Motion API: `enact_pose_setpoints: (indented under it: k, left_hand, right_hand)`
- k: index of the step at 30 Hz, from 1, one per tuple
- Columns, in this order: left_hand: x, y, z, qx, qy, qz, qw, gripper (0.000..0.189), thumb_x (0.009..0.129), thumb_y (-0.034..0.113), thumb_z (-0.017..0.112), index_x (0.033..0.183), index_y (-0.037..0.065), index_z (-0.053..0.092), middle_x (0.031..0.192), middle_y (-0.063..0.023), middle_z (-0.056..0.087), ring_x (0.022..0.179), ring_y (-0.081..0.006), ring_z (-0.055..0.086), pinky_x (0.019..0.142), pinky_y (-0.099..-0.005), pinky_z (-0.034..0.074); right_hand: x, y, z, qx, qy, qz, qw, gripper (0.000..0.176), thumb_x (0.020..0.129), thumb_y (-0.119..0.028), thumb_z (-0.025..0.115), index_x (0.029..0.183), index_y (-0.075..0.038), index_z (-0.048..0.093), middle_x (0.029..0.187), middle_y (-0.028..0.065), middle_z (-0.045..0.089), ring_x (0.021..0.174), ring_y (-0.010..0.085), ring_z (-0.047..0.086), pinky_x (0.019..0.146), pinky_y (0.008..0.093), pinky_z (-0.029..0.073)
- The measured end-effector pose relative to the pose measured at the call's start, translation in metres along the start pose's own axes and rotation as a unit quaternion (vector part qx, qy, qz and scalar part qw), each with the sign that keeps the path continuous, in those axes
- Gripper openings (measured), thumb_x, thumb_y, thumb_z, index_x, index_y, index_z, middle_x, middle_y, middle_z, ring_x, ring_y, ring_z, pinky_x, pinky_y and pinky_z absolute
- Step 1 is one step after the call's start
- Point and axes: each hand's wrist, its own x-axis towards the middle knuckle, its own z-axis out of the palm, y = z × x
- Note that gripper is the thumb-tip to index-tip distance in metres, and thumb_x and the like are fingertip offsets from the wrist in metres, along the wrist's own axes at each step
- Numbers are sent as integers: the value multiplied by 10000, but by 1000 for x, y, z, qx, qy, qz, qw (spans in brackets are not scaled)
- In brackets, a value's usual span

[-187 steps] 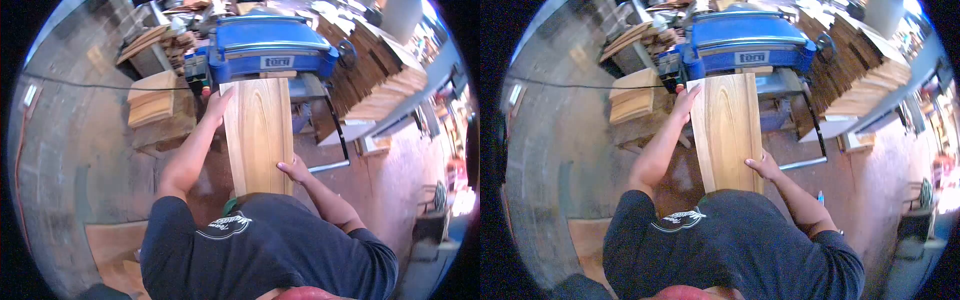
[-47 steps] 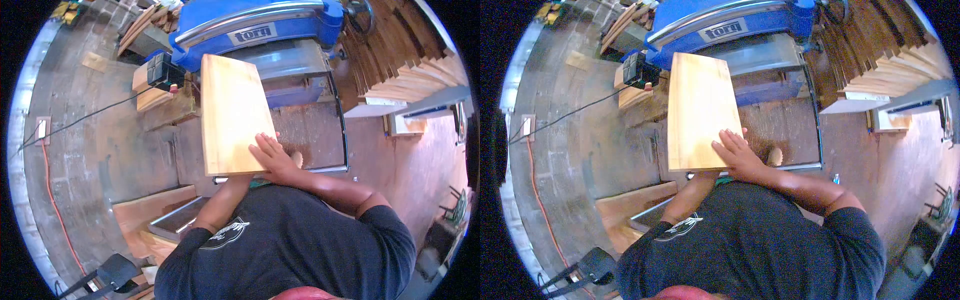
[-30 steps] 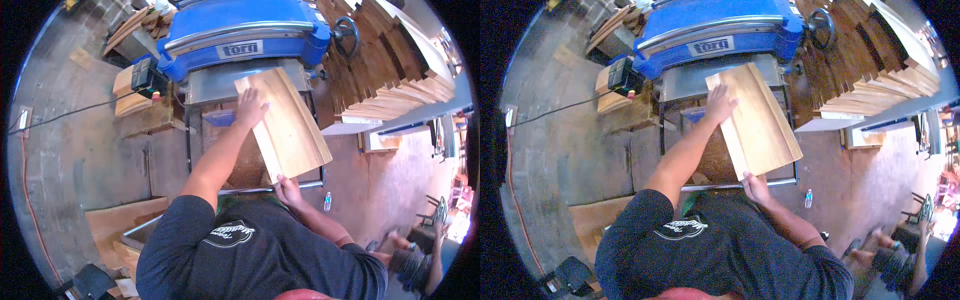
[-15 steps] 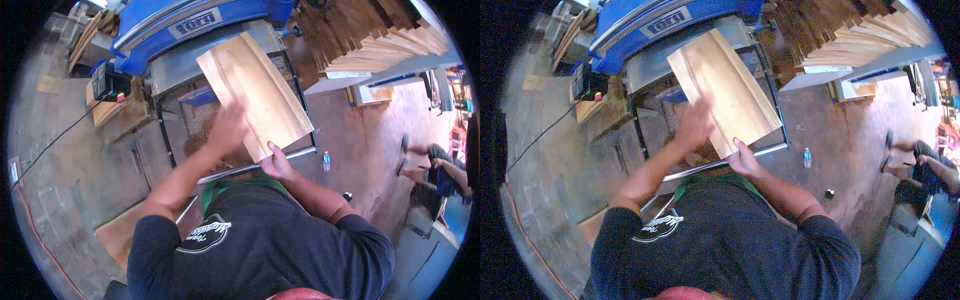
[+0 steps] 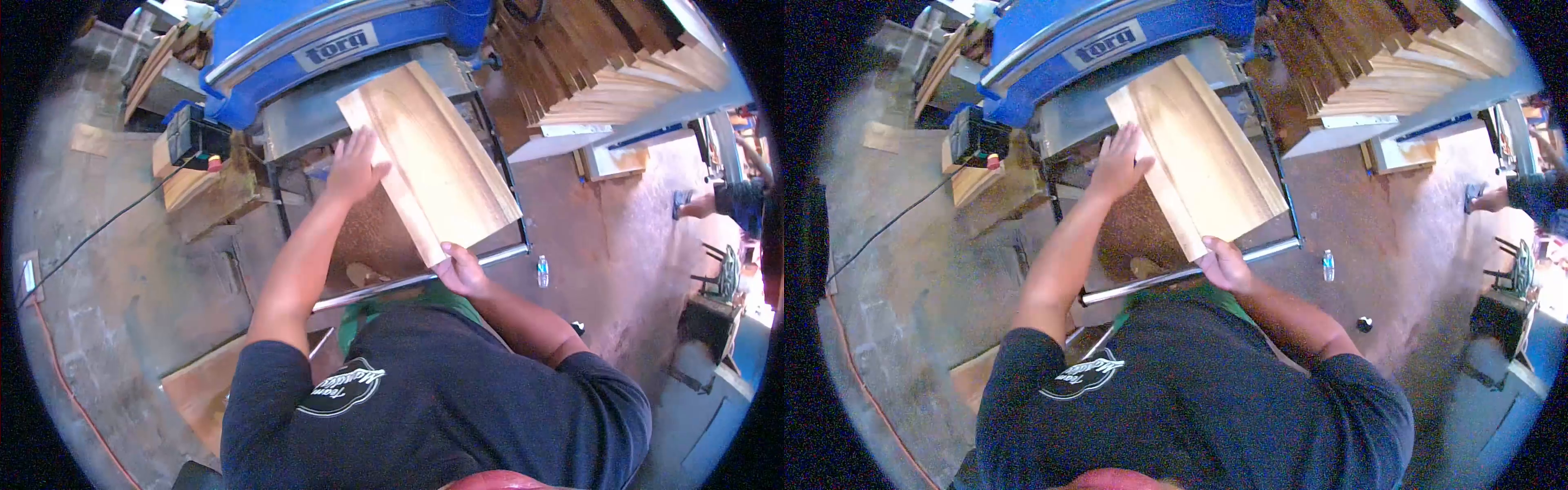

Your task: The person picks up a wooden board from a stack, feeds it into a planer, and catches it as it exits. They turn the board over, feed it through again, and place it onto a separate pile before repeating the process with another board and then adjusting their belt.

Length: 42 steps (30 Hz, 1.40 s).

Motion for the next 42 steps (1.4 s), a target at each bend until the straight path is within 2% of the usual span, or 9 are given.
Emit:
enact_pose_setpoints:
  k: [4, 6, 12, 14, 16, 18, 21, 27, 42]
  left_hand:
    - [59, -31, -1, 30, -19, -111, 993, 805, 908, 544, 451, 1435, -36, 265, 1514, -220, 227, 1420, -330, 192, 1147, -484, 151]
    - [51, -28, 18, 8, 9, -126, 992, 829, 900, 557, 461, 1432, -48, 263, 1515, -234, 210, 1418, -361, 178, 1145, -482, 162]
    - [-6, 34, 1, -47, 17, -76, 996, 846, 902, 565, 472, 1440, -48, 244, 1488, -252, 265, 1397, -357, 245, 1130, -471, 212]
    - [-21, 48, -16, -253, 3, -76, 964, 842, 909, 585, 440, 1443, -35, 245, 1481, -234, 293, 1380, -341, 285, 1124, -461, 233]
    - [-41, 62, -36, -447, -17, -71, 891, 838, 916, 605, 407, 1447, -23, 245, 1474, -216, 321, 1364, -326, 325, 1118, -450, 253]
    - [-64, 74, -56, -896, 105, -77, 425, 814, 929, 633, 320, 1455, 15, 249, 1456, -170, 374, 1328, -286, 386, 1098, -429, 299]
    - [-81, 58, -88, -839, 56, -207, 501, 707, 964, 594, 257, 1443, 75, 299, 1464, -144, 364, 1345, -261, 355, 1101, -417, 299]
    - [-151, 11, 67, -571, 5, -407, 713, 594, 946, 428, 518, 1400, 96, 326, 1306, -95, 508, 1215, -227, 483, 949, -410, 460]
    - [-38, -13, 35, -515, 142, -504, 678, 558, 917, 475, 552, 1095, -50, 618, 921, -144, 664, 737, -193, 637, 562, -312, 487]
  right_hand:
    - [17, 39, -119, 283, -242, 99, 923, 378, 903, -146, 544, 1215, 65, 516, 1182, 143, 619, 1132, 279, 570, 1003, 419, 415]
    - [-3, 2, 18, -25, 94, -63, 993, 315, 894, -131, 579, 1158, 37, 549, 1064, 112, 649, 1006, 226, 612, 863, 350, 484]
    - [-28, -11, 21, -109, 169, -98, 975, 352, 848, -122, 640, 1147, 37, 547, 1017, 116, 629, 939, 226, 613, 820, 346, 493]
    - [-39, -22, 41, -473, 143, -201, 846, 363, 846, -105, 642, 1153, 50, 528, 1032, 107, 617, 946, 204, 607, 841, 337, 488]
    - [-37, -33, 57, -489, 128, -217, 835, 545, 767, -59, 695, 1261, 19, 477, 1118, 141, 605, 1049, 256, 594, 944, 388, 452]
    - [-28, -54, 81, -765, 5, -407, 499, 646, 761, -68, 660, 1363, -97, 430, 1277, 169, 528, 1217, 326, 495, 1051, 477, 355]
    - [-2, -49, 82, -914, -17, -282, 290, 639, 802, -123, 572, 1411, -203, 396, 1413, 166, 400, 1321, 385, 364, 1084, 569, 261]
    - [46, -14, 56, -944, -38, -230, 235, 625, 804, -133, 551, 1402, -237, 400, 1440, 146, 355, 1322, 401, 332, 1066, 582, 264]
    - [186, -46, 66, -955, -57, -203, 207, 668, 847, -137, 511, 1468, -182, 270, 1527, 191, 192, 1418, 385, 162, 1139, 502, 182]
